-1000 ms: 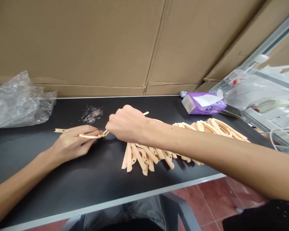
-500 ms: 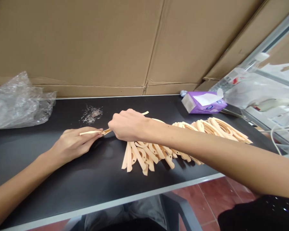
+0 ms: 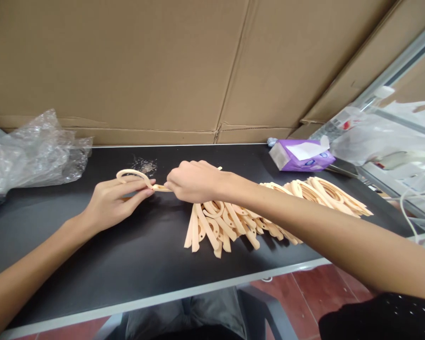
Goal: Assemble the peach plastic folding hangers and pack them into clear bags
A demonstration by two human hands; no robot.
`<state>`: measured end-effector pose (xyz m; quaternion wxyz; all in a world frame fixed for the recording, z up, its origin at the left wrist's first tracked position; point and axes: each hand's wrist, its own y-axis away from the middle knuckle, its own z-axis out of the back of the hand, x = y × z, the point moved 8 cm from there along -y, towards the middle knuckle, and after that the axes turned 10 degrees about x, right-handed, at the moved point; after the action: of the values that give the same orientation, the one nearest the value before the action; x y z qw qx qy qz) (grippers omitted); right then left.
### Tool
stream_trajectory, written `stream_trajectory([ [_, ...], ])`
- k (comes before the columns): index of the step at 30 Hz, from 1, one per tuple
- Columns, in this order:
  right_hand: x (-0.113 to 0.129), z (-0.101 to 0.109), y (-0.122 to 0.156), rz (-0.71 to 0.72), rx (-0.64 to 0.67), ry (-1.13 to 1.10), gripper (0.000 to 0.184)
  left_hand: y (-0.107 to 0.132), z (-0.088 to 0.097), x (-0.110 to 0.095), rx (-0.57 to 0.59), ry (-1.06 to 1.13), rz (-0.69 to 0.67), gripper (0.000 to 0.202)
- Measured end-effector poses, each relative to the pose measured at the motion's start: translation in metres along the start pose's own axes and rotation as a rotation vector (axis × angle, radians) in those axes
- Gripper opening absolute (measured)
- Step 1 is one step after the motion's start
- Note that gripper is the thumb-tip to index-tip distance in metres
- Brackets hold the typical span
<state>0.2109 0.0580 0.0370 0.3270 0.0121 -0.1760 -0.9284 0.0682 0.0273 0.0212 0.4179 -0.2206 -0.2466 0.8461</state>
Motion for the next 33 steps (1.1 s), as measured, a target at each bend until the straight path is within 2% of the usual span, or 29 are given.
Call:
stream_trajectory([
  [4,-0.011,0.01,0.003,0.044,-0.095,-0.364,0.042,-0.002,0.004,0.009,0.016,0.039,0.117,0.019],
  [7,-0.029,0.017,0.006,0.039,-0.193,-0.51,0.04,-0.003,0.005,0.011,0.037,0.062,0.154,0.021],
  [9,-0.055,0.024,0.012,-0.045,-0.314,-0.516,0.035,-0.003,0.008,0.014,0.018,0.07,0.194,0.023],
  [12,-0.105,0.03,0.027,-0.262,-0.456,-0.407,0.036,-0.002,0.012,0.02,-0.016,0.065,0.263,0.026],
  [14,-0.131,0.024,0.034,-0.375,-0.432,-0.298,0.03,-0.001,0.014,0.026,-0.02,0.048,0.309,0.027],
  [16,-0.144,0.01,0.033,-0.399,-0.334,-0.246,0.025,0.001,0.014,0.034,-0.001,0.02,0.369,0.029],
  [19,-0.144,-0.011,0.02,-0.327,-0.24,-0.243,0.029,0.004,0.012,0.048,0.068,-0.032,0.462,0.033],
  [23,-0.13,-0.024,-0.006,-0.23,-0.254,-0.229,0.037,0.009,0.004,0.067,0.204,-0.073,0.547,0.036],
  [26,-0.124,-0.028,-0.023,-0.181,-0.266,-0.236,0.03,0.013,0.0,0.077,0.282,-0.133,0.571,0.035],
  [29,-0.122,-0.029,-0.028,-0.151,-0.277,-0.264,0.019,0.013,0.002,0.076,0.273,-0.282,0.509,0.029],
  [33,-0.121,-0.028,-0.023,-0.12,-0.268,-0.345,0.011,0.004,0.003,0.055,0.202,-0.361,0.385,0.027],
])
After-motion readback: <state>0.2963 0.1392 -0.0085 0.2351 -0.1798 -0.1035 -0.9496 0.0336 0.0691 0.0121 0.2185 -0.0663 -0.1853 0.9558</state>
